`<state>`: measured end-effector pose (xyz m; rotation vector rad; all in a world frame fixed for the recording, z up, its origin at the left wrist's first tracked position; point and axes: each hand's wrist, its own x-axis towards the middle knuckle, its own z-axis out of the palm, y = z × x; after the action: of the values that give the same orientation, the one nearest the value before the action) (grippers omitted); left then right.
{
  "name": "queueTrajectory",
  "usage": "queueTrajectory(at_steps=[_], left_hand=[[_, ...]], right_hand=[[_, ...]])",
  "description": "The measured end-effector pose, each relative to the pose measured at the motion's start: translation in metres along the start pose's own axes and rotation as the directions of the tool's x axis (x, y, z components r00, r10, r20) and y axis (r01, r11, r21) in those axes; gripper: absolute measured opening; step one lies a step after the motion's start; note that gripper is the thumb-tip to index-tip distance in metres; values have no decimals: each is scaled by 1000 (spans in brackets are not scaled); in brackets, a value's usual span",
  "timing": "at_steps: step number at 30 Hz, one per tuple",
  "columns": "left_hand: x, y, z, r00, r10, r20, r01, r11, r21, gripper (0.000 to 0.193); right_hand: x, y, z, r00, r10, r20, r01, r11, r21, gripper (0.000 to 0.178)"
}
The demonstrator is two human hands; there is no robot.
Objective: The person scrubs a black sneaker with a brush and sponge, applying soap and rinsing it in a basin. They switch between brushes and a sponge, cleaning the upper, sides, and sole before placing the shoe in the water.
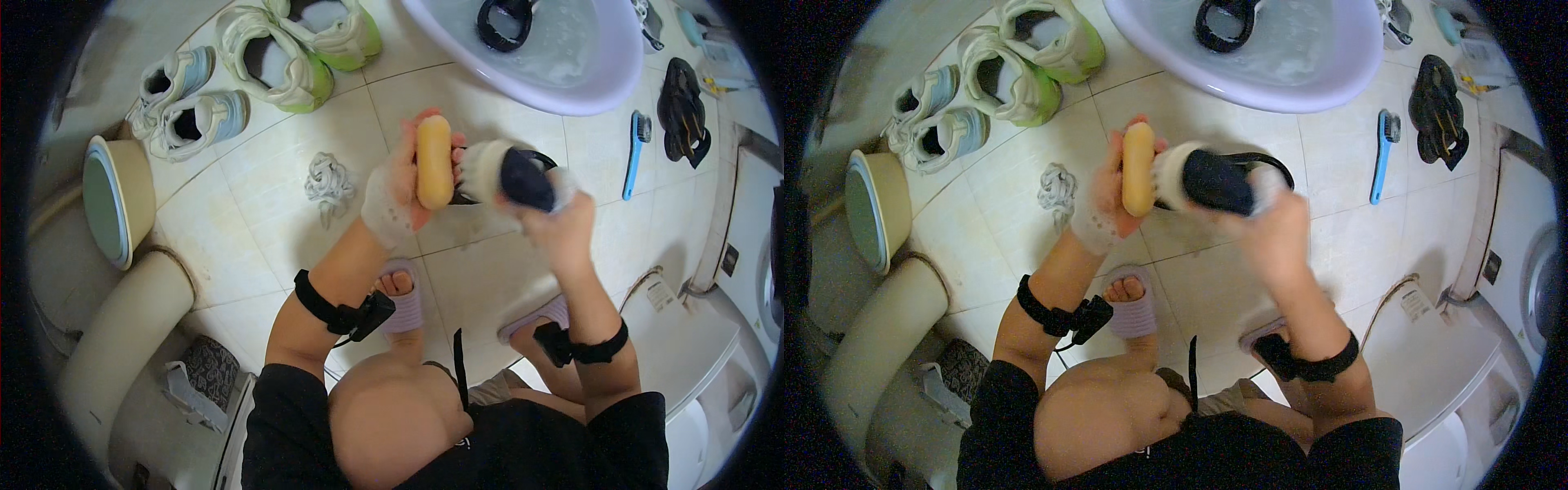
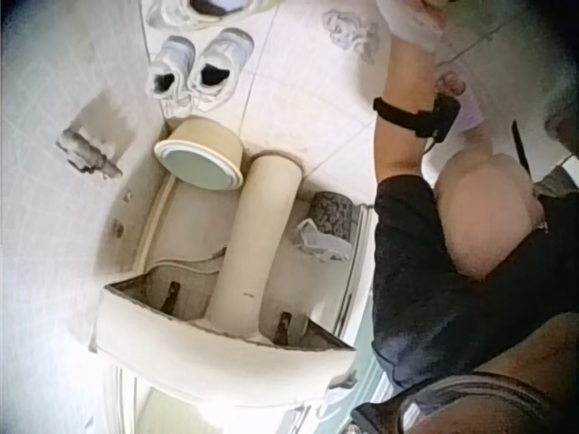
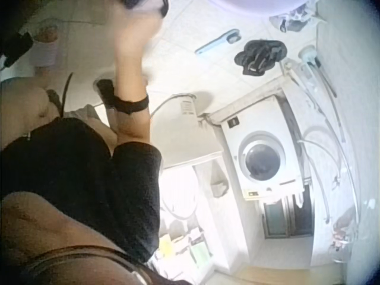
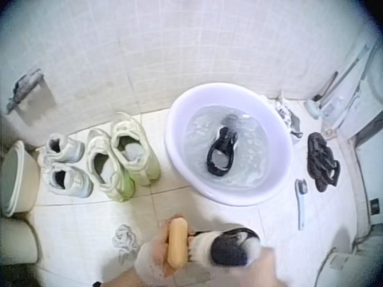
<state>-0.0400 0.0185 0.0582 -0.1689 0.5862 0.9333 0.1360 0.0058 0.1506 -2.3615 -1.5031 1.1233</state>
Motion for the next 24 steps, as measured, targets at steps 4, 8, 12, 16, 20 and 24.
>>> queueTrajectory(at_steps=[4, 8, 12, 16, 20, 24], left_hand=[[-1, -17, 1, 1000, 16, 7, -17, 971, 239, 47], [1, -9, 7, 978, -43, 202, 3, 981, 193, 47], [5, -2, 13, 994, 94, -52, -88, 990, 113, 47], [0, -2, 18, 999, 45, -31, -39, 986, 162, 48], [-7, -6, 31, 978, 115, -171, -35, 909, 415, 52], [-16, -7, 31, 990, 31, -137, 63, 775, 629, 50]], right_hand=[[3, -9, 14, 942, -335, -37, 333, 942, -51, 50], [13, -18, 16, 936, -298, -188, 301, 954, -14, 52], [5, -19, 12, 956, -292, -35, 290, 955, -63, 51], [3, -17, 14, 964, -267, 19, 263, 935, -239, 47], [19, -13, 16, 923, -340, -178, 308, 934, -182, 47], [28, 5, 5, 897, -342, -279, 249, 914, -321, 42]])
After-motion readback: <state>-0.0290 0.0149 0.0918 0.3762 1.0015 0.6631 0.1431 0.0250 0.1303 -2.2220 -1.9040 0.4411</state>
